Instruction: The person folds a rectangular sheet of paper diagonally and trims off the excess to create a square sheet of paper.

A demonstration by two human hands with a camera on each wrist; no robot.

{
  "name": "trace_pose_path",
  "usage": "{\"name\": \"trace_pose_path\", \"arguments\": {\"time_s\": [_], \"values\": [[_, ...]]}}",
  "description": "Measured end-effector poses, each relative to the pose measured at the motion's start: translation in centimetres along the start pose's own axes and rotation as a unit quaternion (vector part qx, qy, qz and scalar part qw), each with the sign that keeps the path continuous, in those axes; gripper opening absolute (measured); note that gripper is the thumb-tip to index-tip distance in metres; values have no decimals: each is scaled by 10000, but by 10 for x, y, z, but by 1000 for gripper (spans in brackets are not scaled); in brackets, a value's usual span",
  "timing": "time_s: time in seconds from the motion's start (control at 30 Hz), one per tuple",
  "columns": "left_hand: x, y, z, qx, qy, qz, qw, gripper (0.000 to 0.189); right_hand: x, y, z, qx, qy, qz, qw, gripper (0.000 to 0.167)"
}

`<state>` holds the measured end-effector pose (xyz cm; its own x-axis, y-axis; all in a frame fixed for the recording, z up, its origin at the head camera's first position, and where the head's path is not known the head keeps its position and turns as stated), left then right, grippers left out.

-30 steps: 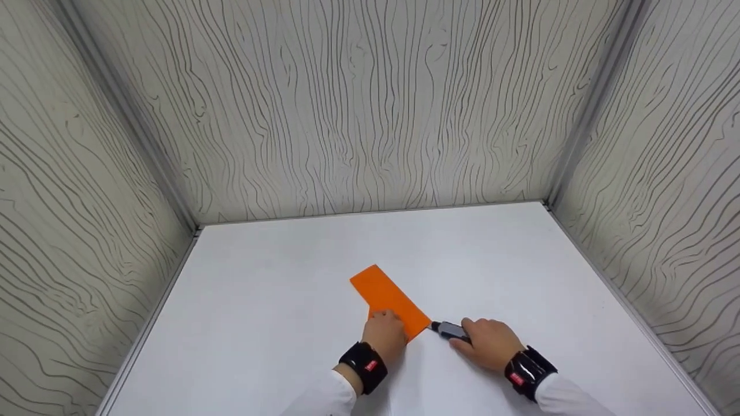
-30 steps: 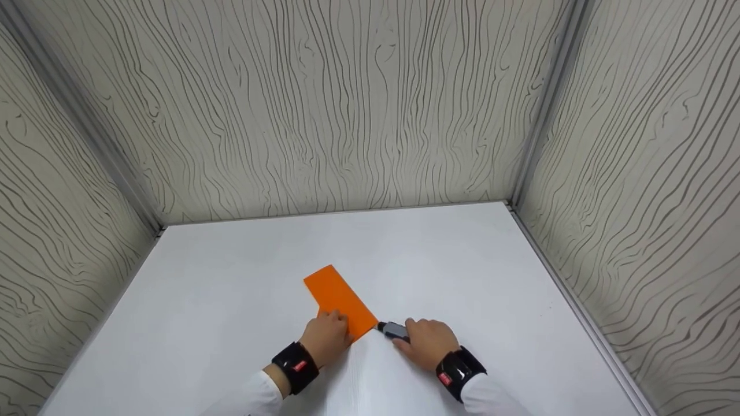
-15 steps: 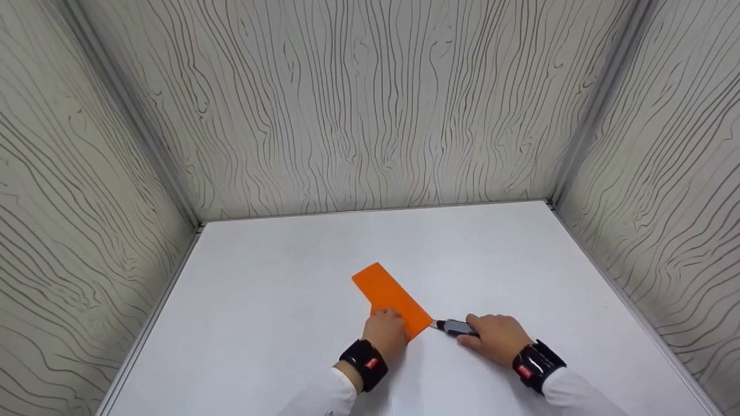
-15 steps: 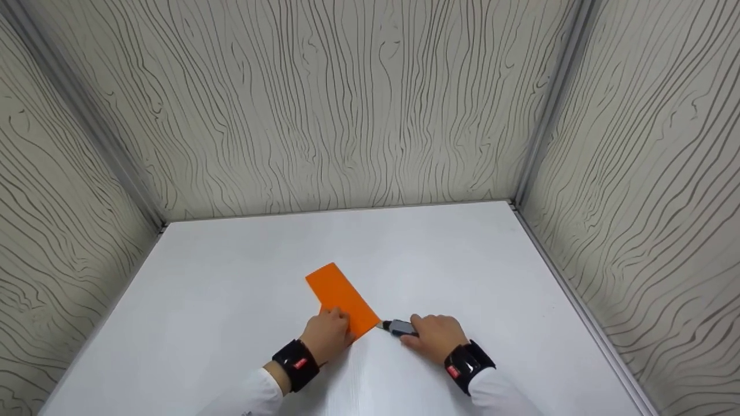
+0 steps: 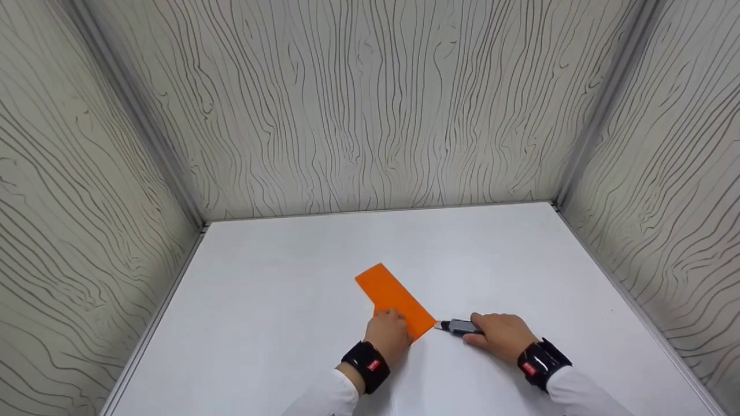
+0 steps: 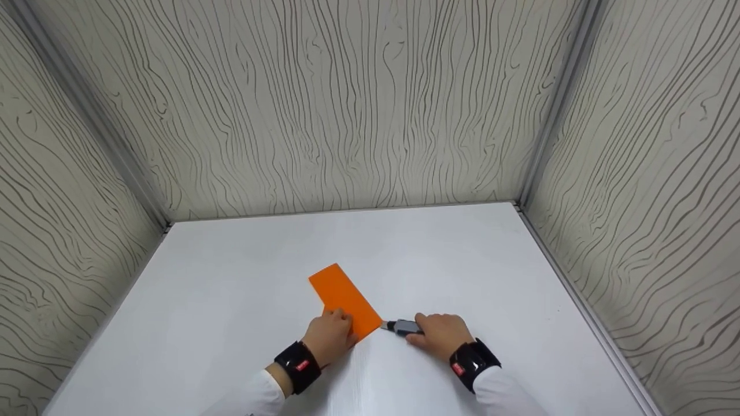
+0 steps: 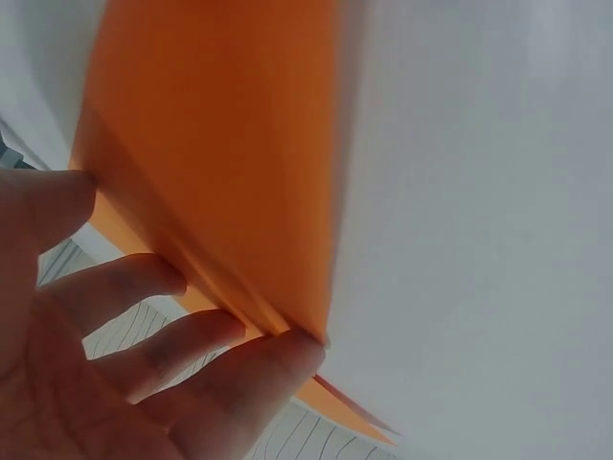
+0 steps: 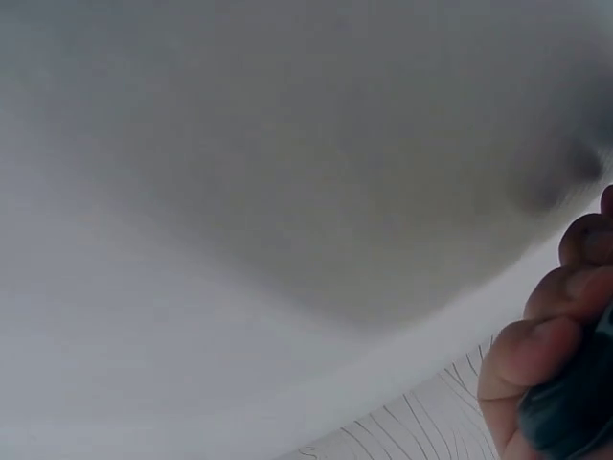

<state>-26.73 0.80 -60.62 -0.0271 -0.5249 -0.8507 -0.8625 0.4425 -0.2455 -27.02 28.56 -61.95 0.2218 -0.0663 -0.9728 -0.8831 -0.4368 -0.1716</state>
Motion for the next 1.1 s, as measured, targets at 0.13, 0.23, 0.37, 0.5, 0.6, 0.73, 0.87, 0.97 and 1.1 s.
{"name": "trace_pose_path", "arguments": {"time_s": [0.13, 0.23, 0.37, 0.5, 0.6, 0.73, 0.87, 0.97, 1.1], "values": [[0, 0, 0, -7, -64, 16, 10000, 15, 0, 0, 1, 88, 57, -55, 9999, 35], [-1, -1, 0, -151, -338, 116, 9992, 18, 0, 3, 0, 50, 81, -27, 10000, 36], [-1, -1, 0, -298, -639, 174, 9974, 25, -1, 4, 1, 110, 95, -76, 9999, 36], [-2, -2, 0, -259, -490, 138, 9984, 22, -1, 3, 1, 307, 124, -190, 9993, 33], [-2, -2, 0, -197, -341, 101, 9992, 17, -1, 3, 0, 288, 203, -231, 9991, 33], [-1, -2, 0, -164, -305, 104, 9993, 16, -2, 4, -1, 93, 214, -134, 9996, 34], [-1, -3, 1, -168, -278, 285, 9991, 17, -4, 2, 1, 55, 107, 21, 9999, 33], [-1, -4, 1, -237, -385, 437, 9980, 20, -5, 2, 1, 82, 112, 36, 9999, 33], [-2, -3, 0, -261, -419, 336, 9982, 21, -8, 5, -2, -20, 193, 4, 9998, 34]]}}
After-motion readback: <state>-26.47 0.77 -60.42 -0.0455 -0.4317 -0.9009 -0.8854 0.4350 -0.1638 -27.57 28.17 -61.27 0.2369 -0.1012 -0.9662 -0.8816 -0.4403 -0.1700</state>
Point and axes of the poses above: each hand's wrist, its own y-axis towards the middle knuckle, its own x-axis out of the palm, z = x × y, the point moved 1 cm from there along y, towards the middle knuckle, and after that the axes turned 13 degrees about -z, right-handed, at the moved point
